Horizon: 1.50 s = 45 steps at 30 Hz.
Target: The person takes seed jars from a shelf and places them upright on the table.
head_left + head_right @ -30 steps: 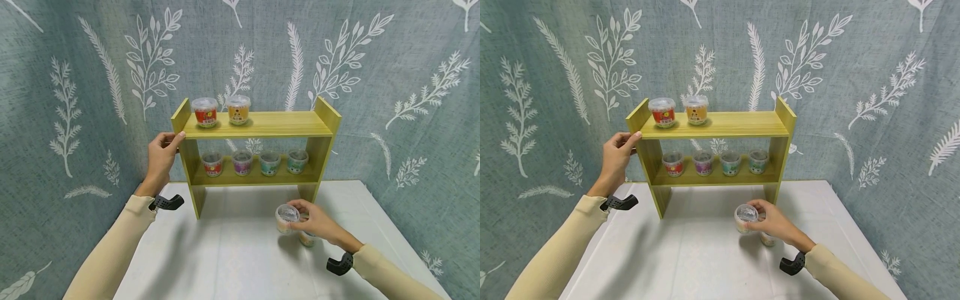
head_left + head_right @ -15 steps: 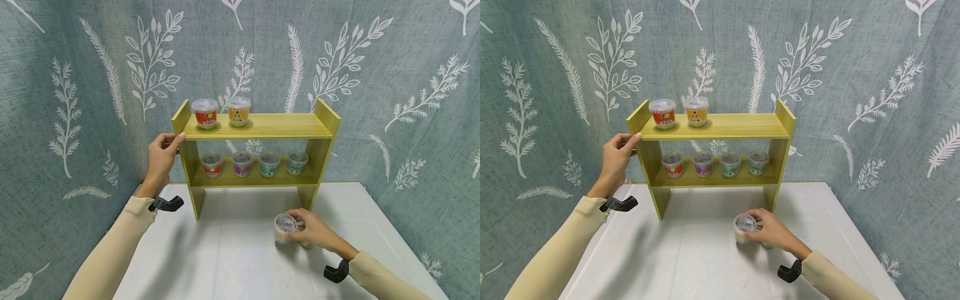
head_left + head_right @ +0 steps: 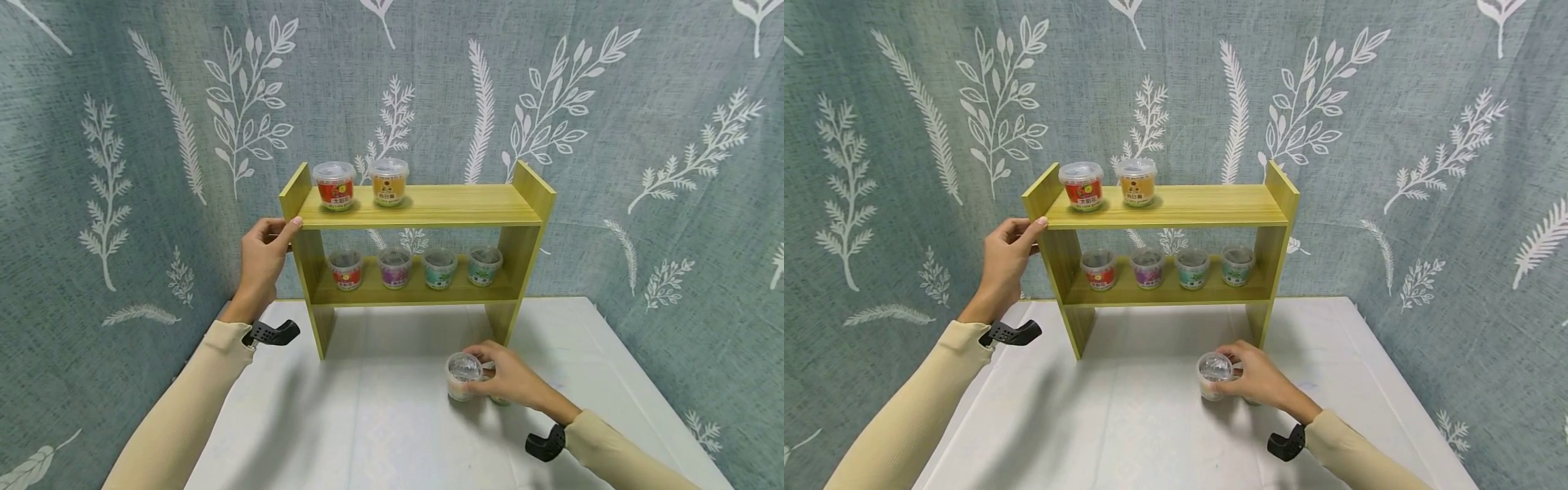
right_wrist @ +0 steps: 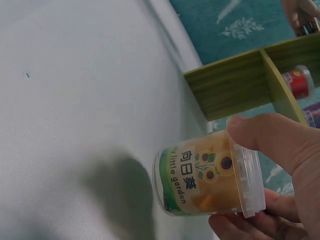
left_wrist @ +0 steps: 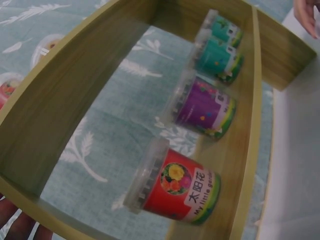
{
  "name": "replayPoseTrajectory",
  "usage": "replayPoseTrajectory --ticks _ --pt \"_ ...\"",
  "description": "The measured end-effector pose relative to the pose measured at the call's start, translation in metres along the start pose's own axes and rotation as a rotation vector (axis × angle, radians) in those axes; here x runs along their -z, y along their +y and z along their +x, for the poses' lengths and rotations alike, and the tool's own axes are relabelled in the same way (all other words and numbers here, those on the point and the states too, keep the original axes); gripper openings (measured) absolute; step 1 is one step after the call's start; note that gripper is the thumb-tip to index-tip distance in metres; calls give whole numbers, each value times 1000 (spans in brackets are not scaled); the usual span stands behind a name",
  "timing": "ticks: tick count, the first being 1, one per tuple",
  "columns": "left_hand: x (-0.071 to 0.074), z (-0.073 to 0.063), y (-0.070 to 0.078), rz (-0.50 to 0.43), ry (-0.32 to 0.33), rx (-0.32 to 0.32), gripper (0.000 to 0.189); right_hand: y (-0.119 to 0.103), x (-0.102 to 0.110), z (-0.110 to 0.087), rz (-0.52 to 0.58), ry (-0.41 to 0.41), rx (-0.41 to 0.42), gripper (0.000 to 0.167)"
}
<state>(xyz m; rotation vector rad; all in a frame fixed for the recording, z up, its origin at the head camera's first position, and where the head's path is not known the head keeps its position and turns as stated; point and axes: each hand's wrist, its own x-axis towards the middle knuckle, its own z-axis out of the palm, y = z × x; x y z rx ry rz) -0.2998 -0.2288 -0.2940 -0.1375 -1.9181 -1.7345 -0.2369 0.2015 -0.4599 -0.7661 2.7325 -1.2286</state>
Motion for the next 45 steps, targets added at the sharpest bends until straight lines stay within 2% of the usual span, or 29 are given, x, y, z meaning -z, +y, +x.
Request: replayPoseTrajectory --ticks 5,17,23,29,38,45 --pt "0 0 0 0 3 0 31 0 -4 2 -34 -9 51 61" --pt "1 0 1 -3 -2 11 30 -1 -8 4 -224 1 143 63" --pt "1 0 1 4 -4 12 32 -4 -10 4 -321 -48 172 65" --pt "1 0 1 4 -7 11 32 -7 -9 4 -318 -95 148 66" --pt "1 0 2 -3 2 23 31 -11 -6 3 -349 -111 131 68" --pt "1 1 1 -16 -1 8 31 -11 -3 3 -342 -127 116 68"
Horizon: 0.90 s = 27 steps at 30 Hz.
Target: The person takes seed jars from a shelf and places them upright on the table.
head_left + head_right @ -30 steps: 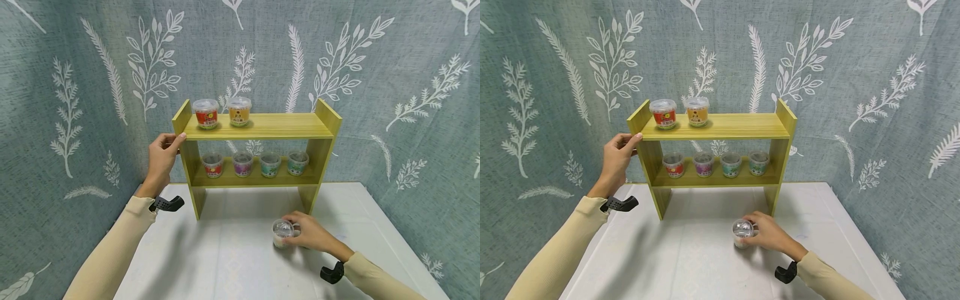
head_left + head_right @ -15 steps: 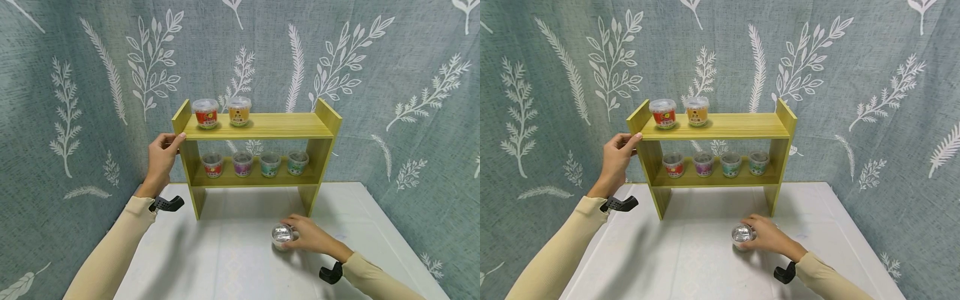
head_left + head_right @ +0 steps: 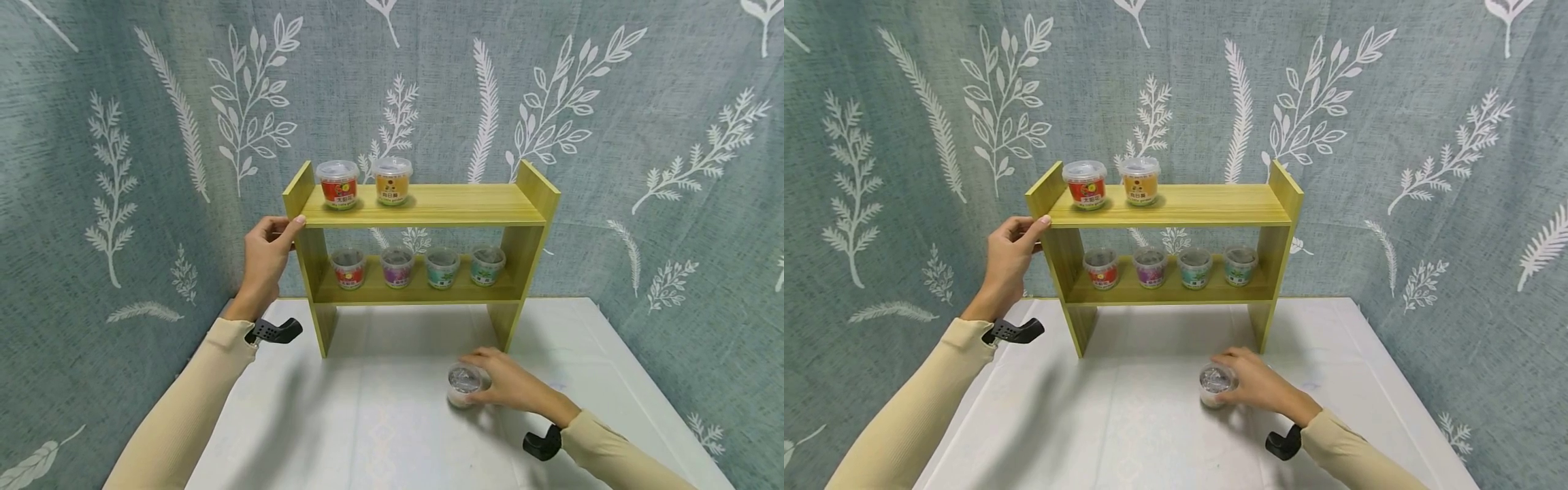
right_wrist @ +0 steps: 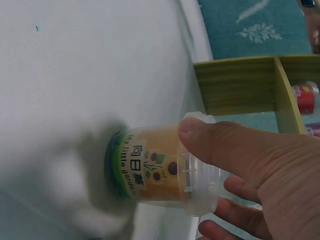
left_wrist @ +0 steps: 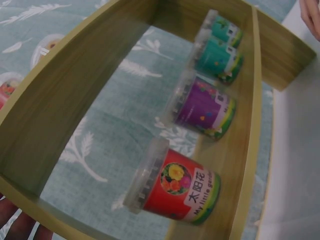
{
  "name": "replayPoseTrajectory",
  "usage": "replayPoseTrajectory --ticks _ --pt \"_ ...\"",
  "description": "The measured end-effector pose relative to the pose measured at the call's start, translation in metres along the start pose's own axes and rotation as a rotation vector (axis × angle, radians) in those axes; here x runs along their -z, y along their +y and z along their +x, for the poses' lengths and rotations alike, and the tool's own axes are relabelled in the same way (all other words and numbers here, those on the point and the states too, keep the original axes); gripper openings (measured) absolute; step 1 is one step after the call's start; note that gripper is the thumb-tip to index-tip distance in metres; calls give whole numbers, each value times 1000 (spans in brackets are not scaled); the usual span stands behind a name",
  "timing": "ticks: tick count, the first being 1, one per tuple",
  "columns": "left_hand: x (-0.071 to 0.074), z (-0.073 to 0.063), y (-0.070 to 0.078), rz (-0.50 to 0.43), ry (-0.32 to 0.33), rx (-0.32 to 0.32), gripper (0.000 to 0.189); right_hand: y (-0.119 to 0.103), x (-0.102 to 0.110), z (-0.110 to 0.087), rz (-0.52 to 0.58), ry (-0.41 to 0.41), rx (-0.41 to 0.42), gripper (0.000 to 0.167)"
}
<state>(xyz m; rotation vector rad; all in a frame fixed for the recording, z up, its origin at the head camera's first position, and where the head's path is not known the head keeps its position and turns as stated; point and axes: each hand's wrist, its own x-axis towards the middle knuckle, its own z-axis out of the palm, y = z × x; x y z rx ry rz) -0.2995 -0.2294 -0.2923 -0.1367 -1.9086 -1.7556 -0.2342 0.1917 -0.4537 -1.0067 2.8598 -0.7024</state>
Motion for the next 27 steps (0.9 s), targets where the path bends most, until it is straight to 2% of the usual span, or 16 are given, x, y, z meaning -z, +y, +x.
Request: replayPoseTrajectory --ticks 8,11,19,27 --pt "0 0 -1 9 1 -8 33 5 5 3 37 20 17 60" --pt "0 0 0 11 -3 -9 34 4 10 3 82 53 31 55" --pt "0 0 0 -11 0 -5 29 -4 27 5 190 160 142 52" --pt "-1 1 -1 -7 4 -12 30 -15 48 12 251 204 164 51"
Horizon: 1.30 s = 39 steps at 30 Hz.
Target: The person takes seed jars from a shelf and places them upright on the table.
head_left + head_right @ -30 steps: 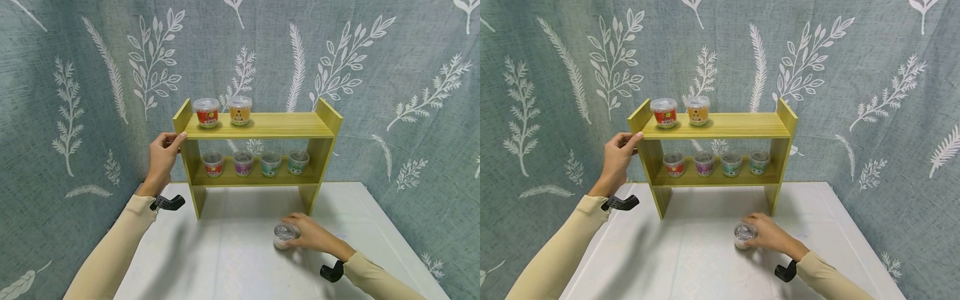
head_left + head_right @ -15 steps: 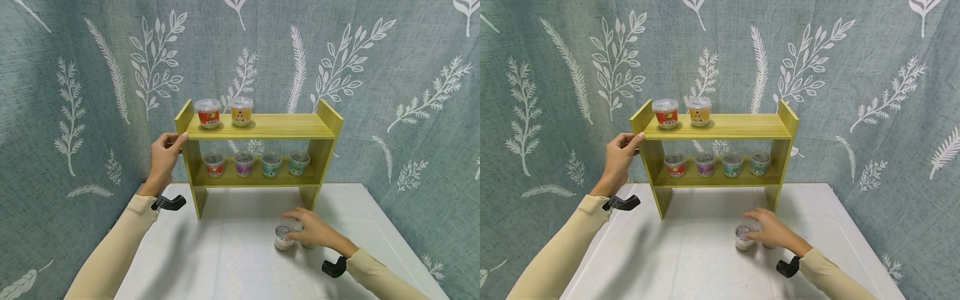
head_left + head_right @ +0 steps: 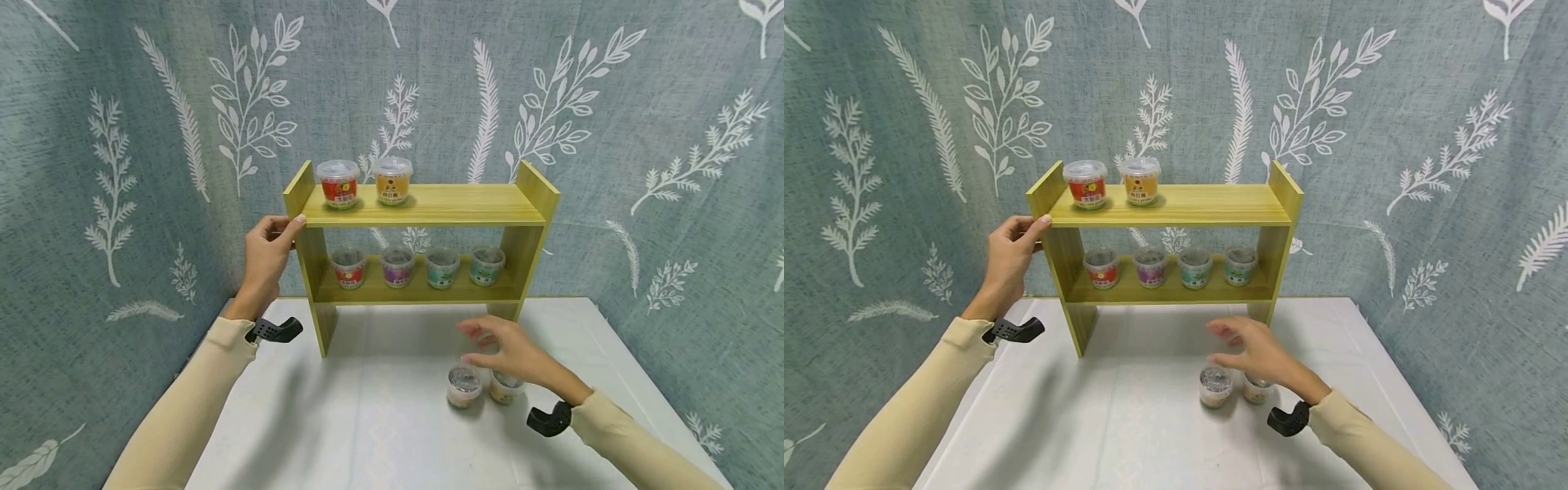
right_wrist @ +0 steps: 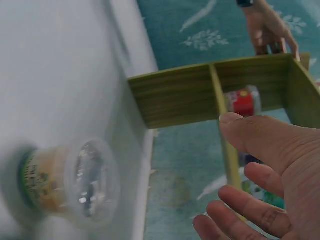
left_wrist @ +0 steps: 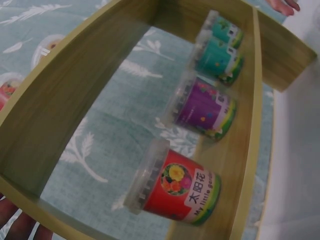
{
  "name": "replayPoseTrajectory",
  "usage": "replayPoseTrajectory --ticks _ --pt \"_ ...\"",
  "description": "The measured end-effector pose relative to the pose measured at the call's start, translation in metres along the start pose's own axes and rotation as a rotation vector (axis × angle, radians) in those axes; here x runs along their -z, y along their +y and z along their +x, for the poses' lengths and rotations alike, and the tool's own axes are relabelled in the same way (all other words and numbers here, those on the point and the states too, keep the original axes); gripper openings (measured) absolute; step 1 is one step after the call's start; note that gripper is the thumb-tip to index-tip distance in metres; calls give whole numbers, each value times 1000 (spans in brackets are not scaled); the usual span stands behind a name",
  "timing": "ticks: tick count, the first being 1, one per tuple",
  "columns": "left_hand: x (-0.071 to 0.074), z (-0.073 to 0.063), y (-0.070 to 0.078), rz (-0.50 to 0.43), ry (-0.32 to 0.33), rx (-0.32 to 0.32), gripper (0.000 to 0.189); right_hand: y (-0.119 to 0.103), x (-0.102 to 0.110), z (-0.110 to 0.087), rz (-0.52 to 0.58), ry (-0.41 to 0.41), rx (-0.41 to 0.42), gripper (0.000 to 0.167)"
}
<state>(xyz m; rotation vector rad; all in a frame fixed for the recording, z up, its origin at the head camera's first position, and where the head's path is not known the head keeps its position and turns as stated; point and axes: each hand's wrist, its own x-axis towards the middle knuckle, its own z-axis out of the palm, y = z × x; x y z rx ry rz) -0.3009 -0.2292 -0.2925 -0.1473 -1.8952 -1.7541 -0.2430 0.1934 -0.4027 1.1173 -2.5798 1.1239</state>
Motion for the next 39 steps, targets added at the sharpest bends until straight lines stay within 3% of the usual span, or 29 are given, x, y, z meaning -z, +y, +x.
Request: replayPoseTrajectory --ticks 13,39 --pt "0 0 0 -1 0 18 29 -33 28 27 116 37 -47 51" --pt "0 -1 2 -2 -2 6 30 -74 63 79 129 112 4 45"
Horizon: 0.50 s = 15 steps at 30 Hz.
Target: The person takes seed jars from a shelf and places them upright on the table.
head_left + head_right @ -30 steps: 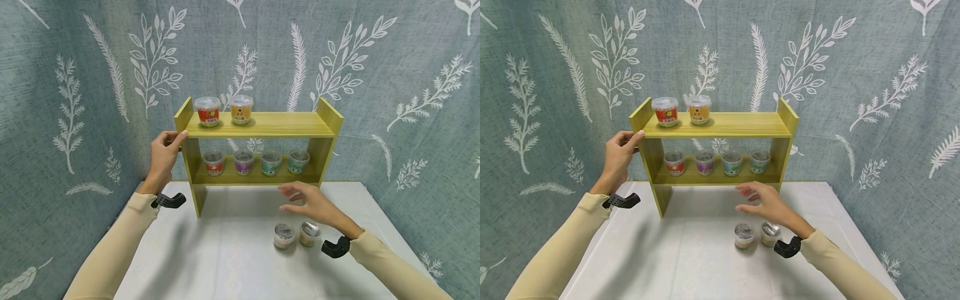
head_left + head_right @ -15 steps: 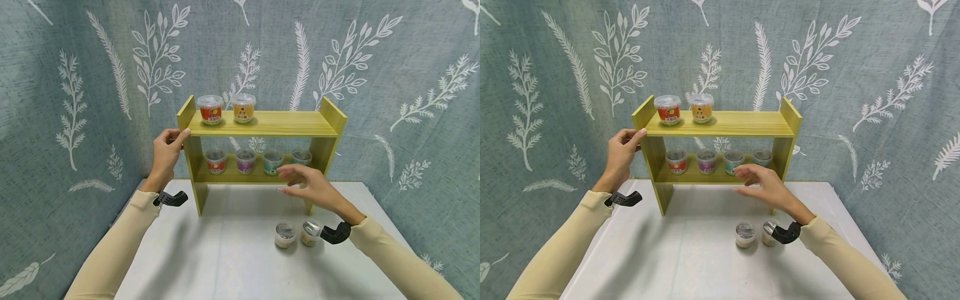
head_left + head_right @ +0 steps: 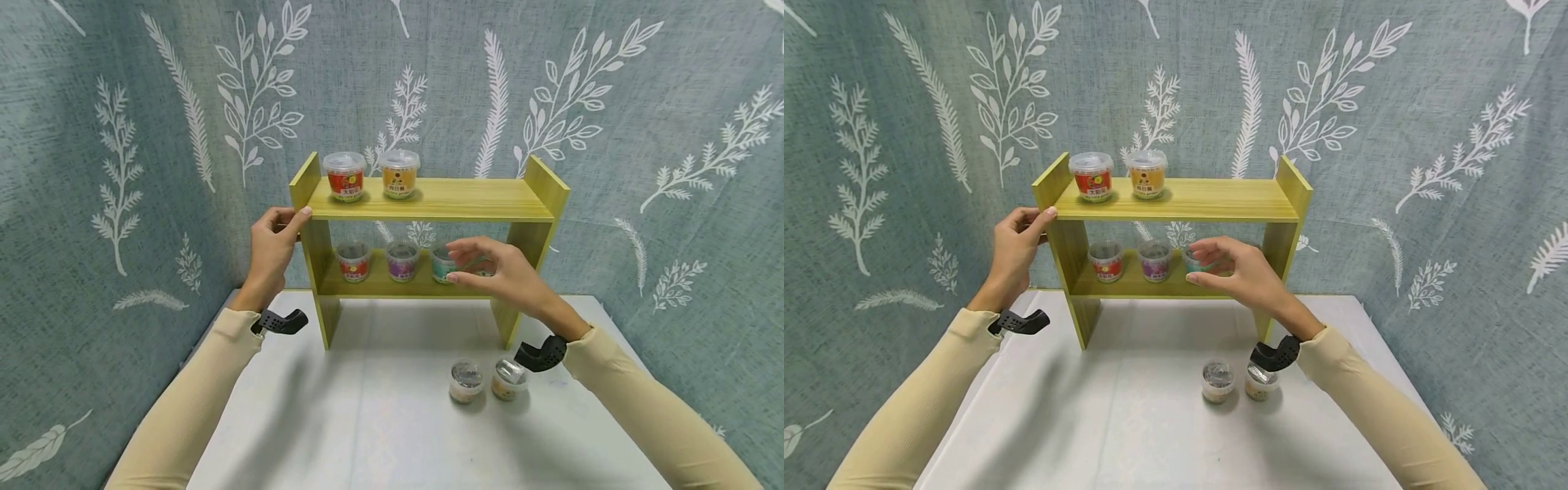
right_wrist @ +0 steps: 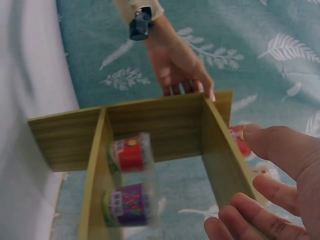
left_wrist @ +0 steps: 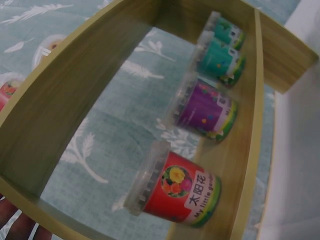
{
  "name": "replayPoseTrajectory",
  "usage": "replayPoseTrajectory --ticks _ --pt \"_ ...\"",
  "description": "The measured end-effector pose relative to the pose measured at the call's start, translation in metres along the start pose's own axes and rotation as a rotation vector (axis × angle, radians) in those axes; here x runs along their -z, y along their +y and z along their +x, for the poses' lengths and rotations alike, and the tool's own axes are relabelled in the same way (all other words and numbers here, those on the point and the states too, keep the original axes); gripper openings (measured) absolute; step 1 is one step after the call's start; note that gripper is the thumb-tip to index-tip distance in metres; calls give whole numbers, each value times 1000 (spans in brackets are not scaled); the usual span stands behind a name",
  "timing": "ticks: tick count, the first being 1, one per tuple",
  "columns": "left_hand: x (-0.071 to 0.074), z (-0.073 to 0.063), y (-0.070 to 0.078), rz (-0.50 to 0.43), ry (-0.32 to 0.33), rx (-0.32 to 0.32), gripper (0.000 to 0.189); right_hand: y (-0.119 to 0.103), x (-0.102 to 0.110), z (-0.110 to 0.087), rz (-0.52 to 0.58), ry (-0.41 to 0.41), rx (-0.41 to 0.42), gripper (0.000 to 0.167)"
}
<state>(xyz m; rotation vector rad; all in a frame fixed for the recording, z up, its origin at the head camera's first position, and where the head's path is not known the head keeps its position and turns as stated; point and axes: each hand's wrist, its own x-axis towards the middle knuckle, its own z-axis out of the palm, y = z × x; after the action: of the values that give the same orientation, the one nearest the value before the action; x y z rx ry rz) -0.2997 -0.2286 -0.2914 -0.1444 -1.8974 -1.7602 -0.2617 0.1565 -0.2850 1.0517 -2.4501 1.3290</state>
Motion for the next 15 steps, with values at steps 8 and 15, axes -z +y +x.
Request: replayPoseTrajectory --ticks 8,15 --pt "0 0 0 -7 1 0 33 -6 3 19 39 28 1 45" --pt "0 0 0 -2 -3 12 30 -12 5 29 45 44 -11 48"
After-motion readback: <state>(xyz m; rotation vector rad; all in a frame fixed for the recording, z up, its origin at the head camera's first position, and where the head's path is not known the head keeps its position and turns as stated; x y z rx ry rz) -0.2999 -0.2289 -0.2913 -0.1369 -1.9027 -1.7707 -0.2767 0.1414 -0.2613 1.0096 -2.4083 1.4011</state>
